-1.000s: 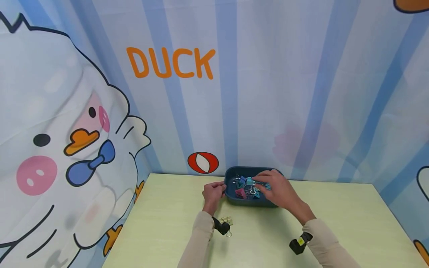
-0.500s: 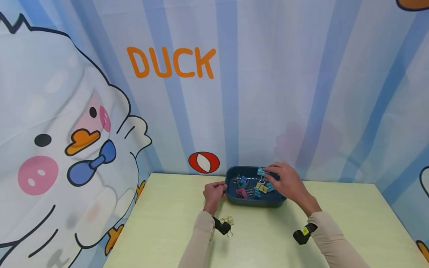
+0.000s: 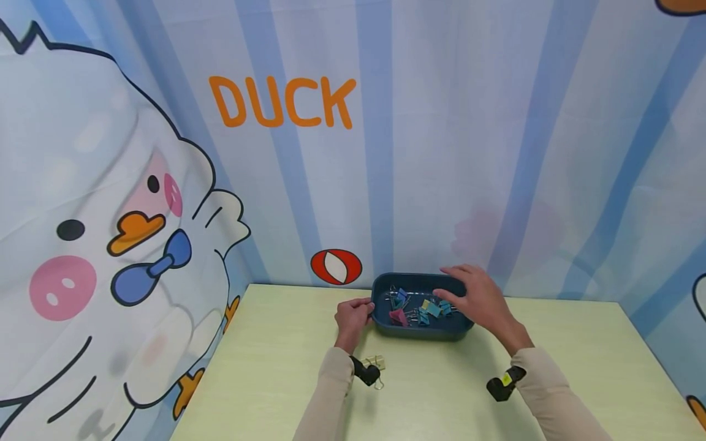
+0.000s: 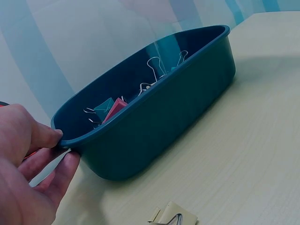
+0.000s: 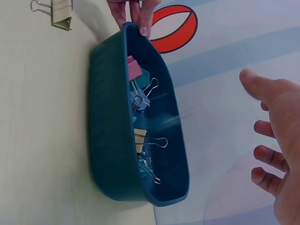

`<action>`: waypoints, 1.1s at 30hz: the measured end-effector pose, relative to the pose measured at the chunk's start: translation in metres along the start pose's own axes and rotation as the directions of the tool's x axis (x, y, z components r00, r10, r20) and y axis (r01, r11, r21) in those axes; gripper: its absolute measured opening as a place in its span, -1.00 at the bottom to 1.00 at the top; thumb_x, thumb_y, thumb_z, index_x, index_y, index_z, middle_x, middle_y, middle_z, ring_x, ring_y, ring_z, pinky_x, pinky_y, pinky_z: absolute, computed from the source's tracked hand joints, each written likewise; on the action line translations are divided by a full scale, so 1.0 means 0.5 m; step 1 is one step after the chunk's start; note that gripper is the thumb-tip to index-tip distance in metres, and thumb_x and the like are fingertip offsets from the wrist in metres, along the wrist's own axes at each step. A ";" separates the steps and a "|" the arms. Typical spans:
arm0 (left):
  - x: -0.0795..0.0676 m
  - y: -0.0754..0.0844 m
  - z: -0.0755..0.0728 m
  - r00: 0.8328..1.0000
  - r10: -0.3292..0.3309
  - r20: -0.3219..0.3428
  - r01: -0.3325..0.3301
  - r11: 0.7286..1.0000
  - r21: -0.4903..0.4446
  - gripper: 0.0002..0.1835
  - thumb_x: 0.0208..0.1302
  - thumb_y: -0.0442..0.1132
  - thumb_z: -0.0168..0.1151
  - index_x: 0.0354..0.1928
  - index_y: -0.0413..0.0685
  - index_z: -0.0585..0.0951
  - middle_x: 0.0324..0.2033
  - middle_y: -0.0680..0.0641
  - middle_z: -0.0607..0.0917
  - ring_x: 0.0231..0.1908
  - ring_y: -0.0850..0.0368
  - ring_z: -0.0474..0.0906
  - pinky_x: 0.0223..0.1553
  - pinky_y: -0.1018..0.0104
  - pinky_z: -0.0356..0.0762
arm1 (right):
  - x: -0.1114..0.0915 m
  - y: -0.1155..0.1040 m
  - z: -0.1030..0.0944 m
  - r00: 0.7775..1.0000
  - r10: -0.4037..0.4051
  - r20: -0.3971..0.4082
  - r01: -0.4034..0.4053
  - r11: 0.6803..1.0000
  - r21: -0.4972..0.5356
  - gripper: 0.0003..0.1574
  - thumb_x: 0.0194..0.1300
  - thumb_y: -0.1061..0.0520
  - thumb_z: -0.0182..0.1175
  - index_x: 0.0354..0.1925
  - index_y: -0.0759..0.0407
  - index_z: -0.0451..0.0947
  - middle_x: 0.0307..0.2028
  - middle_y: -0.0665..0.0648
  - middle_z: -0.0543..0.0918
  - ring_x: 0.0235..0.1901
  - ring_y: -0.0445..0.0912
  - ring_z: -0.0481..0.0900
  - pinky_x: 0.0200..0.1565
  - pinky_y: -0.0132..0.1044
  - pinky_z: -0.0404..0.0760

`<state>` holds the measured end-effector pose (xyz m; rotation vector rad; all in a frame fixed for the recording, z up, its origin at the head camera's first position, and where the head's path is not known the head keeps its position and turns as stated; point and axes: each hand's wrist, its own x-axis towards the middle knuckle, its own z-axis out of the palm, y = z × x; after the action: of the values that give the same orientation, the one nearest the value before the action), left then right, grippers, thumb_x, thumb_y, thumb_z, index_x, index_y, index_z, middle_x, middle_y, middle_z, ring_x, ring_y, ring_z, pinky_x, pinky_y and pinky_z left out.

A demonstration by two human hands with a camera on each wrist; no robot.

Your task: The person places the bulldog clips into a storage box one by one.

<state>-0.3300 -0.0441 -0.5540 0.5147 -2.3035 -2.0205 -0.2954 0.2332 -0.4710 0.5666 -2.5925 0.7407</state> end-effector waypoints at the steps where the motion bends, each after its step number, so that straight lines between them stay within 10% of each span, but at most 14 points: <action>1: 0.000 0.000 0.000 1.000 0.000 0.000 0.000 1.000 0.001 -0.81 0.37 -0.33 0.36 -0.05 -0.24 0.80 -0.27 -0.13 0.79 -0.41 0.11 0.69 -0.24 0.29 0.72 | -0.002 0.001 0.001 1.000 0.009 0.007 -0.009 1.000 -0.001 -0.29 0.30 -0.09 0.45 0.30 0.21 0.60 0.18 0.33 0.63 0.18 0.31 0.53 0.15 0.34 0.50; 13: -0.002 -0.001 0.001 1.000 -0.003 -0.010 0.003 1.000 0.000 -0.83 0.35 -0.33 0.37 -0.08 -0.22 0.82 -0.27 -0.13 0.79 -0.44 0.15 0.67 -0.19 0.18 0.74 | -0.024 -0.026 0.024 0.997 -0.020 0.073 0.019 1.000 0.024 -0.20 0.28 -0.20 0.44 0.34 0.15 0.57 0.24 0.29 0.59 0.15 0.23 0.59 0.06 0.24 0.62; 20: 0.000 -0.001 0.003 1.000 -0.009 -0.011 0.009 1.000 -0.010 -0.81 0.35 -0.32 0.38 -0.07 -0.23 0.81 -0.25 -0.14 0.79 -0.44 0.15 0.68 -0.13 0.12 0.74 | -0.049 -0.065 0.062 0.978 -0.111 0.178 0.092 0.989 0.113 -0.22 0.28 -0.24 0.44 0.35 0.04 0.58 0.15 0.13 0.63 -0.29 -0.14 0.61 -0.19 -0.08 0.66; 33: 0.004 -0.006 0.006 1.000 -0.002 -0.019 0.002 1.000 -0.014 -0.81 0.35 -0.31 0.38 -0.06 -0.23 0.81 -0.25 -0.13 0.79 -0.46 0.17 0.67 -0.20 0.16 0.75 | -0.100 -0.115 0.169 0.911 -0.166 0.377 0.080 0.969 0.235 -0.33 0.32 -0.22 0.42 0.30 -0.01 0.62 0.18 0.04 0.65 -0.04 -0.06 0.68 0.00 -0.06 0.69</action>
<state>-0.3317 -0.0420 -0.5576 0.5336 -2.2768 -2.0223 -0.2471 0.1541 -0.5372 1.0338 -2.8175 0.9544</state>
